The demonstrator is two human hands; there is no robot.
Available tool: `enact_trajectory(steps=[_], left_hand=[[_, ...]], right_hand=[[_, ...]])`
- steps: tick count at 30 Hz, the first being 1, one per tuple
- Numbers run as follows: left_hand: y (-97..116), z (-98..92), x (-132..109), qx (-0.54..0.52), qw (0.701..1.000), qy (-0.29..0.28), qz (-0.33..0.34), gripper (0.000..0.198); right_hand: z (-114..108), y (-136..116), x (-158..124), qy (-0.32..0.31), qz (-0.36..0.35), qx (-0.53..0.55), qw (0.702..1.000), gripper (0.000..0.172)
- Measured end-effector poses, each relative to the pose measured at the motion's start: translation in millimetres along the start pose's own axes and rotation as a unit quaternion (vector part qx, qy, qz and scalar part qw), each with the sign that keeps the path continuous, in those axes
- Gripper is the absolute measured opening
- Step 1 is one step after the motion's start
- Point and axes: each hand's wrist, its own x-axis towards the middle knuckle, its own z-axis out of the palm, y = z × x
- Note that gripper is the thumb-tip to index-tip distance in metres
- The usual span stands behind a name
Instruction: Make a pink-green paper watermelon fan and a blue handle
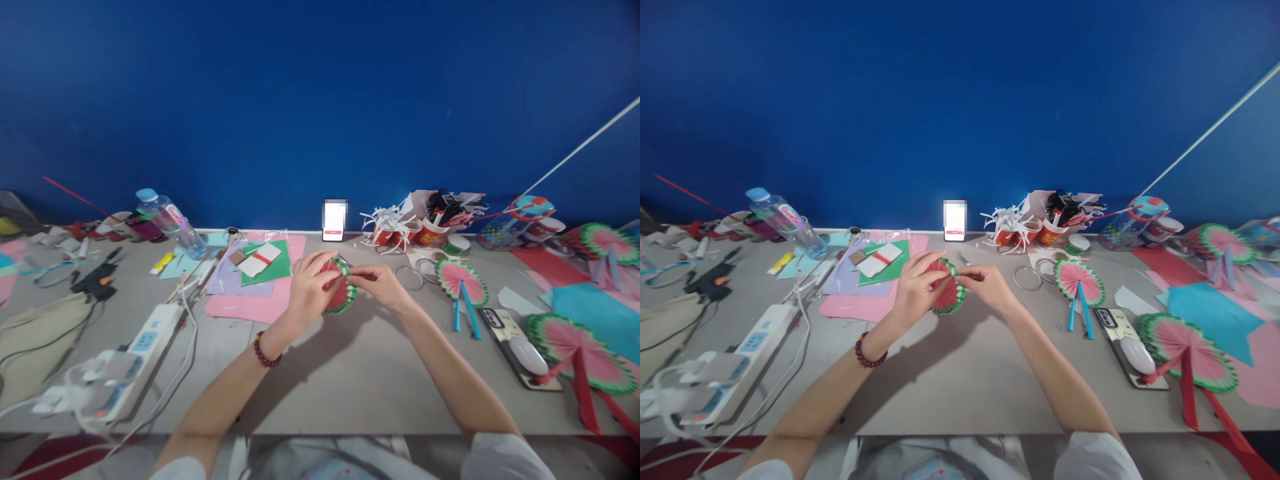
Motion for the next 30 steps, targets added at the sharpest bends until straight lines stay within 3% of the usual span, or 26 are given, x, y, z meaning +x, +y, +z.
enact_trajectory(steps=[4, 15, 24, 30], left_hand=[[1.7, 2.8, -2.4, -0.004, 1.0, 0.015, -0.008, 0.01], [-2.5, 9.3, -3.7, -0.018, 0.999, 0.028, -0.031, 0.011], [1.2, 7.7, -2.8, -0.035, 0.997, 0.047, -0.043, 0.011], [-5.1, 0.7, 3.1, -0.048, 0.996, 0.027, -0.065, 0.015]], right_hand=[[2.9, 4.7, 0.6, 0.04, -0.003, -0.009, 0.999, 0.025], [8.5, 13.5, 3.4, 0.061, -0.024, 0.015, 0.998, 0.025], [13.4, 5.1, 1.9, 0.058, 0.008, 0.039, 0.998, 0.027], [10.0, 6.4, 5.1, 0.088, 0.019, 0.042, 0.995, 0.031]])
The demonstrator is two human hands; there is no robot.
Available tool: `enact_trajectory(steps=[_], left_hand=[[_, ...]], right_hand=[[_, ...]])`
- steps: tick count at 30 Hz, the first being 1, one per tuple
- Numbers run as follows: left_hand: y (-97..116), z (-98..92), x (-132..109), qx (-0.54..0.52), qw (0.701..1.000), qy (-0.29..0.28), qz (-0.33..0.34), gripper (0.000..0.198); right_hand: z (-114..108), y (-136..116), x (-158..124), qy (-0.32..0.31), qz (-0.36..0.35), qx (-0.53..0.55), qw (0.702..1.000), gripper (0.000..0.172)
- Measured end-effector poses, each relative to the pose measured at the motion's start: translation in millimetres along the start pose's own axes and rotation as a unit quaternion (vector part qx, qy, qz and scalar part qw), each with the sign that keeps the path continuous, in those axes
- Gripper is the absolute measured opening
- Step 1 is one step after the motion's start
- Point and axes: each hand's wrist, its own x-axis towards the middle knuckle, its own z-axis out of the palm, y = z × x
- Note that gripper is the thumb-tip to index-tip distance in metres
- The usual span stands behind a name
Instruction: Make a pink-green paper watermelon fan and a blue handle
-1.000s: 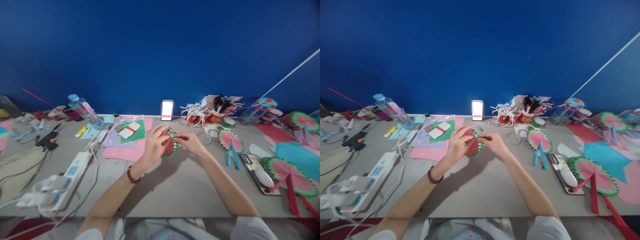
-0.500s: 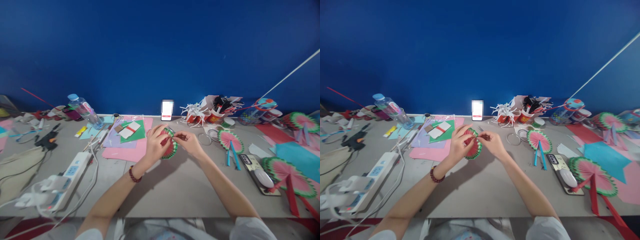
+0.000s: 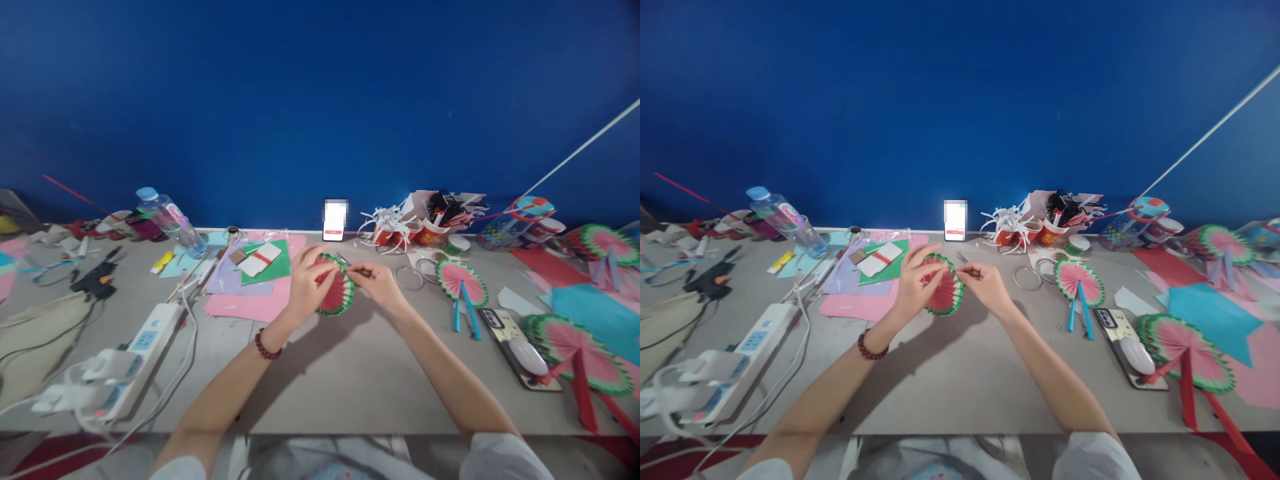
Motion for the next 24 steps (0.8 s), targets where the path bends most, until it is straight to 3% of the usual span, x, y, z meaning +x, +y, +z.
enact_trajectory(steps=[3, 6, 9, 11, 13, 16, 24], left_hand=[[-10.5, -3.4, 3.3, -0.029, 0.994, 0.078, -0.07, 0.03], [-24.5, 0.6, 3.8, -0.129, 0.96, 0.122, -0.215, 0.056], [-33.9, 9.6, 3.1, -0.309, 0.865, 0.006, -0.395, 0.057], [-35.3, 15.1, 2.4, -0.393, 0.803, -0.065, -0.443, 0.05], [-34.1, 18.4, 1.6, -0.428, 0.779, -0.081, -0.451, 0.041], [-32.2, 19.0, 0.7, -0.429, 0.783, -0.073, -0.446, 0.034], [-34.8, 18.4, -1.2, -0.36, 0.826, -0.106, -0.42, 0.032]], right_hand=[[-6.9, 3.5, 5.8, 0.018, 0.026, 0.034, 0.999, 0.033], [-13.5, 7.2, 11.9, 0.027, 0.05, 0.097, 0.994, 0.032], [-16.9, 10.6, 16.2, 0.027, 0.058, 0.149, 0.987, 0.031], [-17.7, 12.0, 17.4, 0.028, 0.063, 0.164, 0.984, 0.03], [-18.0, 12.3, 17.7, 0.028, 0.072, 0.17, 0.982, 0.03], [-18.4, 11.0, 17.5, 0.025, 0.095, 0.189, 0.977, 0.029], [-16.4, 11.7, 17.7, 0.003, 0.13, 0.176, 0.976, 0.033]])
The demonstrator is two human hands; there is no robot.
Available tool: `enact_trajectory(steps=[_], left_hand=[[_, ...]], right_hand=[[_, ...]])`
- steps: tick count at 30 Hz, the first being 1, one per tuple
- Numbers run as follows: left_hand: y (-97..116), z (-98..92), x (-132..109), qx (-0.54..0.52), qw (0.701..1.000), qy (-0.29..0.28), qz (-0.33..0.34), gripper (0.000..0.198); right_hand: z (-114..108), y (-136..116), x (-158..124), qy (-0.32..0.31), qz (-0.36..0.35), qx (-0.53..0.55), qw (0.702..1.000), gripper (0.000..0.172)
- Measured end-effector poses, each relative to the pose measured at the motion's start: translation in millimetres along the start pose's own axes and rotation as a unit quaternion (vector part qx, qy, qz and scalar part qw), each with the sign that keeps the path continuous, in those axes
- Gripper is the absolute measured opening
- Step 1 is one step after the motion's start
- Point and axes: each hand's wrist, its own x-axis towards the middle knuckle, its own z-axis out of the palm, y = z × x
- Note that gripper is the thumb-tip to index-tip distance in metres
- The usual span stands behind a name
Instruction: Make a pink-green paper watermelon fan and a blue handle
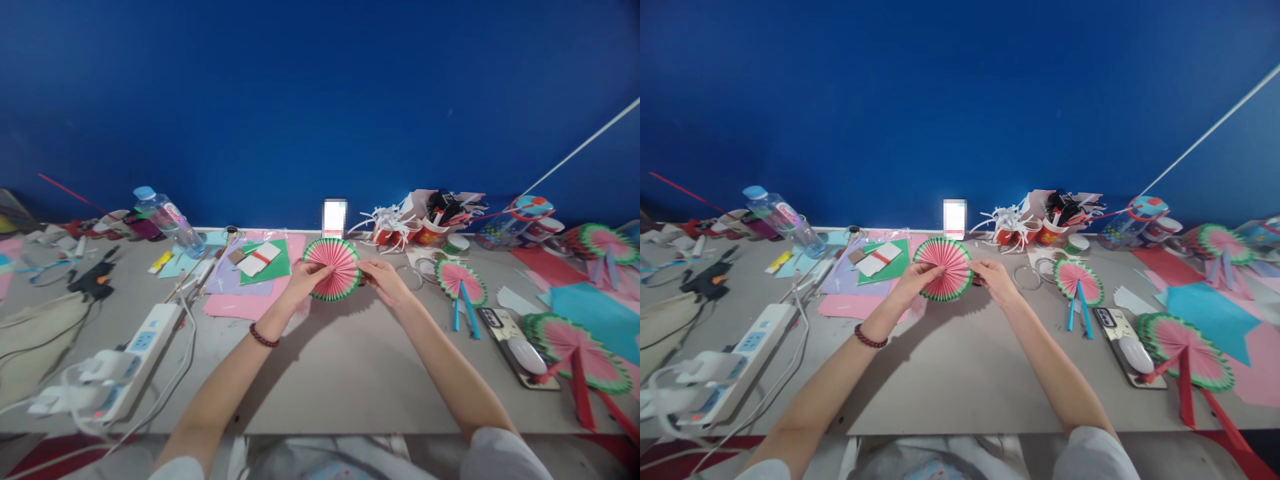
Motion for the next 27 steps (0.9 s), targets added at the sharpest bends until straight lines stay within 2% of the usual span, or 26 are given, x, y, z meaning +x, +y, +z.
enact_trajectory(steps=[5, 13, 22, 27], left_hand=[[-2.8, 1.5, -0.4, 0.024, 0.999, 0.005, 0.024, 0.032], [-0.8, 1.7, -3.4, 0.03, 0.999, -0.012, -0.014, 0.032], [-0.8, -1.0, 1.2, 0.024, 1.0, -0.006, -0.01, 0.029], [-4.4, -1.8, 4.1, -0.001, 1.0, -0.004, -0.011, 0.031]], right_hand=[[-2.2, 1.1, 1.1, -0.018, 0.008, -0.013, 1.0, 0.03], [-4.0, 1.7, 1.8, -0.015, 0.015, -0.016, 1.0, 0.031], [-7.4, 3.9, 7.3, -0.002, 0.048, -0.007, 0.999, 0.021], [-8.2, 4.8, 11.3, 0.009, 0.046, 0.001, 0.999, 0.023]])
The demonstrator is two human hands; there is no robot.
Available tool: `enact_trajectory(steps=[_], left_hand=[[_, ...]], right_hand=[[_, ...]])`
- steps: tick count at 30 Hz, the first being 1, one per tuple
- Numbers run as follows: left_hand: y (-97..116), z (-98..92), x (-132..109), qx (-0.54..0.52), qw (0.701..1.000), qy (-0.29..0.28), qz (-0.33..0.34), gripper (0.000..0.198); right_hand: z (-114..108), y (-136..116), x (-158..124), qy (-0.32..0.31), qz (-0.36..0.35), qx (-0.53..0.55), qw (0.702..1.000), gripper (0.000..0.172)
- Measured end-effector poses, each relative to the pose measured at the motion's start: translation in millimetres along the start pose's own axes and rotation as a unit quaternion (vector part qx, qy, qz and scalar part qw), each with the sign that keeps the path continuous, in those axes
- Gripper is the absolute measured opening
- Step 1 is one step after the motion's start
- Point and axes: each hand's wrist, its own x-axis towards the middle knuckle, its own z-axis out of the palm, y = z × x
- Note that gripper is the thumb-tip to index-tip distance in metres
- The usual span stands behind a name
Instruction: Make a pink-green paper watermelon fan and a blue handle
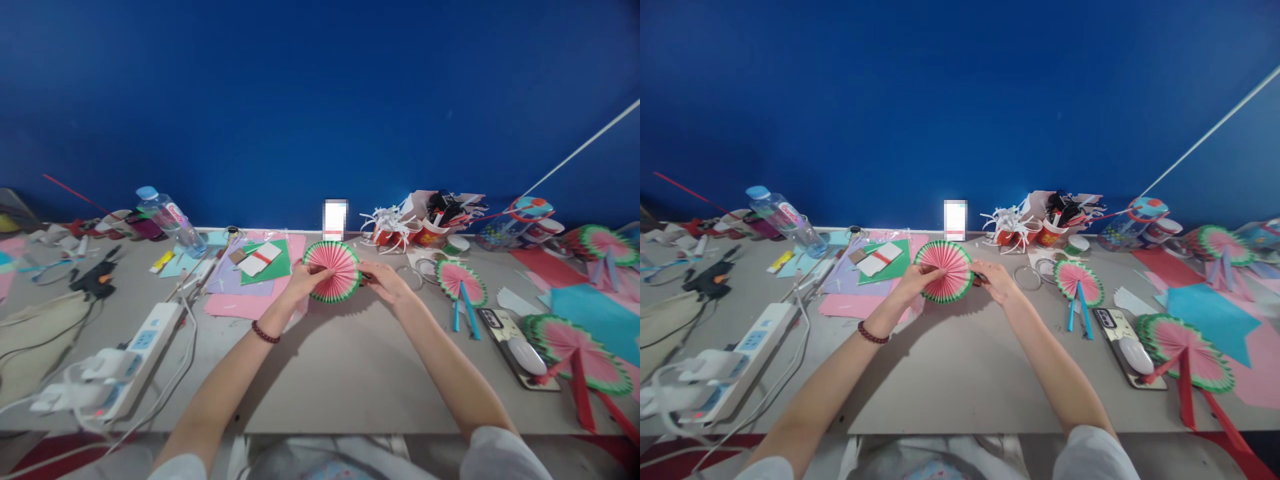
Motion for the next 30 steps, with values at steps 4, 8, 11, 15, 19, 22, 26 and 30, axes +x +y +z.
enact_trajectory(steps=[4, 8, 11, 15, 19, 22, 26, 30], left_hand=[[0.0, -0.4, -0.2, -0.001, 1.0, -0.008, 0.004, 0.031], [1.2, -3.4, -1.5, -0.006, 0.999, -0.044, -0.009, 0.032], [1.1, -6.1, -1.4, 0.012, 0.999, -0.052, -0.007, 0.033], [1.5, -7.6, -0.9, 0.049, 0.997, -0.054, 0.006, 0.034], [4.1, -7.2, -2.2, 0.074, 0.996, -0.059, 0.007, 0.035], [6.4, -6.5, -3.7, 0.079, 0.995, -0.067, -0.002, 0.036], [7.2, -6.2, -5.0, 0.069, 0.995, -0.067, -0.006, 0.034], [3.7, -6.0, -4.7, 0.057, 0.994, -0.094, -0.002, 0.034]], right_hand=[[-1.2, -1.8, -1.2, -0.017, -0.028, -0.037, 0.999, 0.024], [-2.8, -4.1, -5.1, -0.035, -0.02, -0.056, 0.998, 0.026], [-4.2, -5.4, -6.5, -0.039, -0.028, -0.078, 0.996, 0.03], [-6.5, -6.2, -5.9, -0.001, -0.087, -0.128, 0.988, 0.035], [-8.6, -8.1, -6.8, 0.006, -0.111, -0.165, 0.98, 0.033], [-8.8, -11.0, -9.1, -0.004, -0.116, -0.201, 0.973, 0.026], [-8.2, -13.1, -10.9, -0.012, -0.122, -0.235, 0.964, 0.026], [-9.2, -10.2, -9.1, -0.018, -0.129, -0.261, 0.957, 0.028]])
